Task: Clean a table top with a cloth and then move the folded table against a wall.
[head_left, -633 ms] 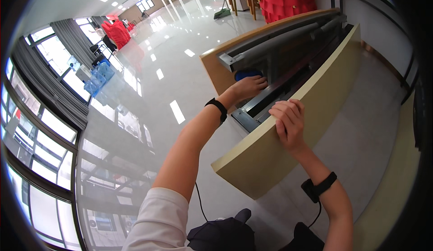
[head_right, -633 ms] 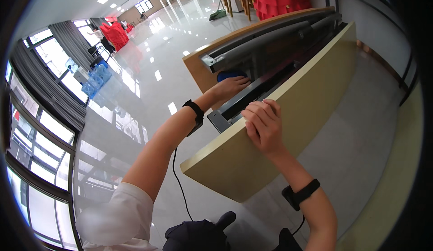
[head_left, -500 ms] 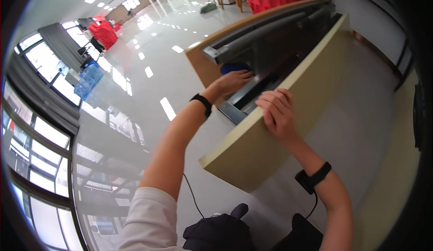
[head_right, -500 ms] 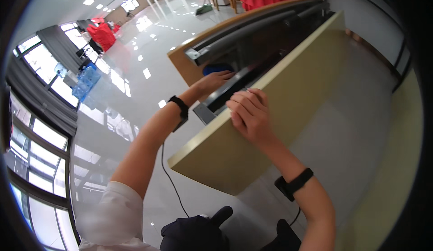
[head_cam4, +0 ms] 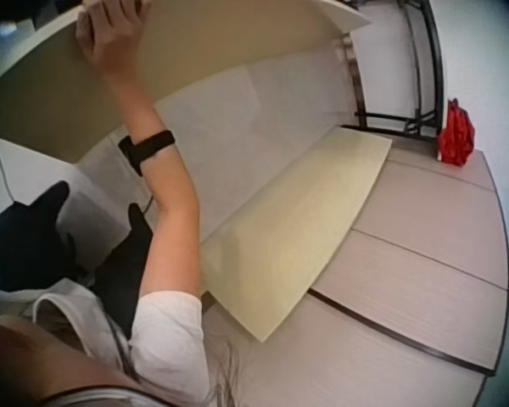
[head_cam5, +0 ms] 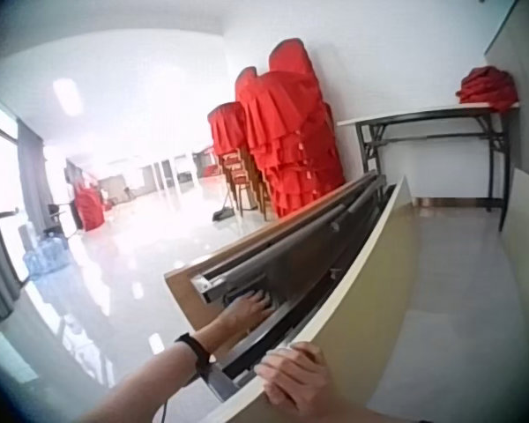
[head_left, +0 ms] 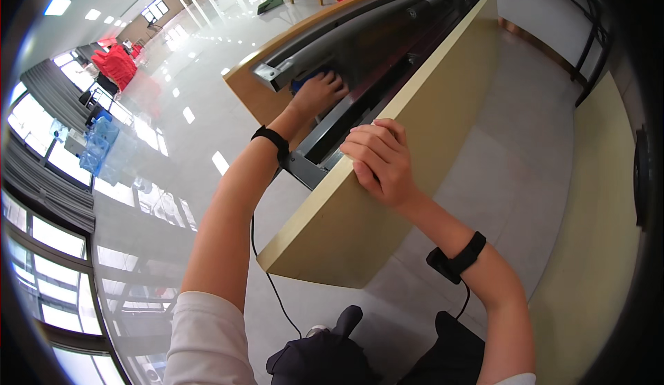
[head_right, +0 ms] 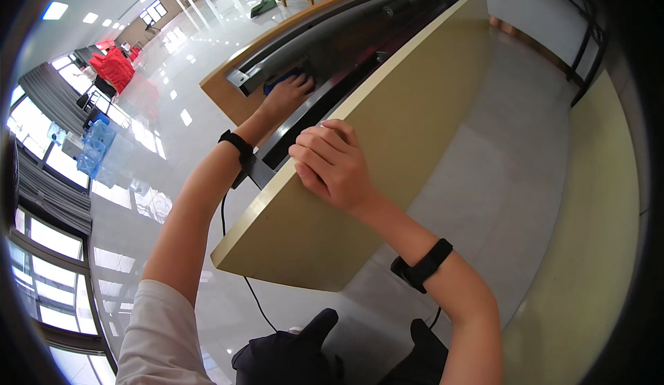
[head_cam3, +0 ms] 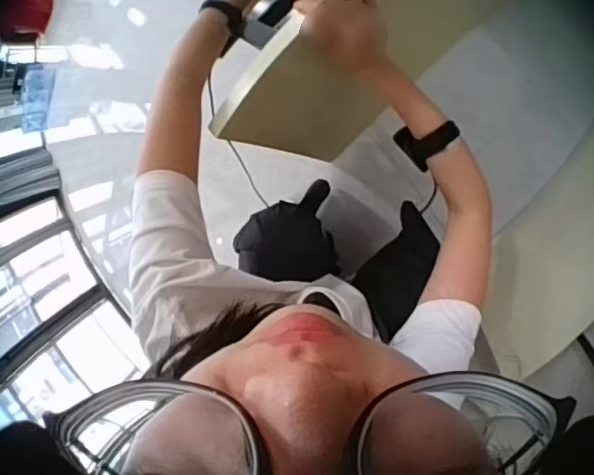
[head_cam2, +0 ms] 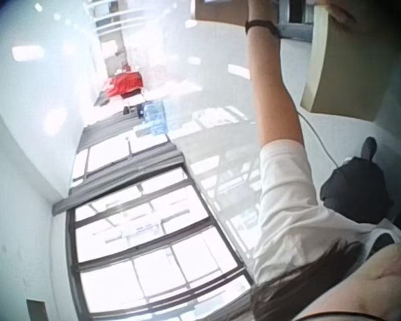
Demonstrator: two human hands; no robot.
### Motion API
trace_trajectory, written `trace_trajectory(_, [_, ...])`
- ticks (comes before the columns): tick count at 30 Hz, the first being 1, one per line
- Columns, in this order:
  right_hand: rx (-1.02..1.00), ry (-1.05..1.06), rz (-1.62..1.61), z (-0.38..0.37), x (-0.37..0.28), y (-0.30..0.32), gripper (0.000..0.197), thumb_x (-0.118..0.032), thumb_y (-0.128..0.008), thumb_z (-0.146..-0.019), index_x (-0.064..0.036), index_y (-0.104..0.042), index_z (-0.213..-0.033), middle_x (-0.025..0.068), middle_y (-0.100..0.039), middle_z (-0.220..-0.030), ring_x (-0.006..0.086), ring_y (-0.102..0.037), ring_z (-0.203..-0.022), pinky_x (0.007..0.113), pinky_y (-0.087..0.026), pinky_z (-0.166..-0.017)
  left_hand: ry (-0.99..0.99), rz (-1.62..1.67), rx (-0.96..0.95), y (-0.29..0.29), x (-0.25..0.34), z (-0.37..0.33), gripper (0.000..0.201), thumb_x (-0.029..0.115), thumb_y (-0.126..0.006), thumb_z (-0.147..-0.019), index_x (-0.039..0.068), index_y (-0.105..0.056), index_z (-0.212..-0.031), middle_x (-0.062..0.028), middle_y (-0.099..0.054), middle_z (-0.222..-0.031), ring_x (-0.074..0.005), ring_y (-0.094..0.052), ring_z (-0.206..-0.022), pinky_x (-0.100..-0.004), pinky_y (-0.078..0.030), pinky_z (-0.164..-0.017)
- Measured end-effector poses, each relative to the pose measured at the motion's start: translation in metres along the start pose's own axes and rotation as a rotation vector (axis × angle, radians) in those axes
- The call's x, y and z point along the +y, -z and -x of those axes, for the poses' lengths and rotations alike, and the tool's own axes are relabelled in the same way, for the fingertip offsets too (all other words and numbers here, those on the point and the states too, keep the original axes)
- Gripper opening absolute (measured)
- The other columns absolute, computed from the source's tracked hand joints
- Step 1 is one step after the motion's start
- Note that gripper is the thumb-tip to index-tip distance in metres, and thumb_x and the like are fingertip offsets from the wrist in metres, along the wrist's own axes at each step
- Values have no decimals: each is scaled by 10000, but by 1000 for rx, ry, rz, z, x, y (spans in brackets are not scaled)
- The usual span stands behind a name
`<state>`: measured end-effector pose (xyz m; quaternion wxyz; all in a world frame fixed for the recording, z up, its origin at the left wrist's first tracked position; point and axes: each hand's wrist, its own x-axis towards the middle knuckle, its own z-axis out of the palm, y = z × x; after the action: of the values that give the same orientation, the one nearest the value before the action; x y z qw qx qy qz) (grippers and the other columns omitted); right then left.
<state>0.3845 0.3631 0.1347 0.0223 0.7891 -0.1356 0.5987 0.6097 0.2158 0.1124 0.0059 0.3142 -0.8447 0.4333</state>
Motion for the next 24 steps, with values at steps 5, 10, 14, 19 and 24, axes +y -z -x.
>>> trace_trajectory(5, [3, -7, 5, 2, 2, 3, 122, -162, -510, -851, -73, -594, -860, 44, -594, -887, 194, -575, -909, 378, -374, -908, 63, -70, 9, -4, 9, 1, 278, 178, -559, -724, 136, -521, -996, -59, -550, -952, -197, -544, -888, -273, -458, -691])
trace_trajectory(10, [-7, -4, 0, 0, 2, 5, 96, -150, -526, -841, -78, -587, -858, 40, -592, -882, 193, -573, -906, 376, -374, -906, 42, 12, -110, 8, 6, 26, 445, 120, -539, -728, 75, -481, -1167, -79, -531, -1021, -206, -526, -950, -277, -477, -742])
trace_trajectory(14, [-2, -11, -13, 0, 2, 2, 92, -148, -530, -838, -79, -586, -863, 38, -590, -883, 192, -571, -908, 376, -373, -908, 55, 17, -151, 20, 8, 45, 477, 110, -540, -724, 59, -465, -1192, -87, -528, -1047, -203, -529, -961, -275, -482, -743])
trace_trajectory(19, [3, -17, -6, 3, 3, 2, 94, -152, -530, -835, -78, -584, -859, 37, -587, -874, 189, -569, -900, 376, -375, -907, 98, 38, -53, 30, 20, 49, 339, 156, -554, -727, 92, -506, -1056, -68, -549, -978, -194, -546, -884, -273, -497, -688])
trace_trajectory(24, [31, -16, 2, 3, 0, 0, 98, -158, -526, -836, -79, -581, -851, 38, -585, -870, 190, -569, -896, 377, -374, -910, 54, 122, 172, 29, 7, 15, 344, 158, -539, -749, 110, -511, -1089, -73, -542, -1000, -205, -556, -909, -278, -502, -727])
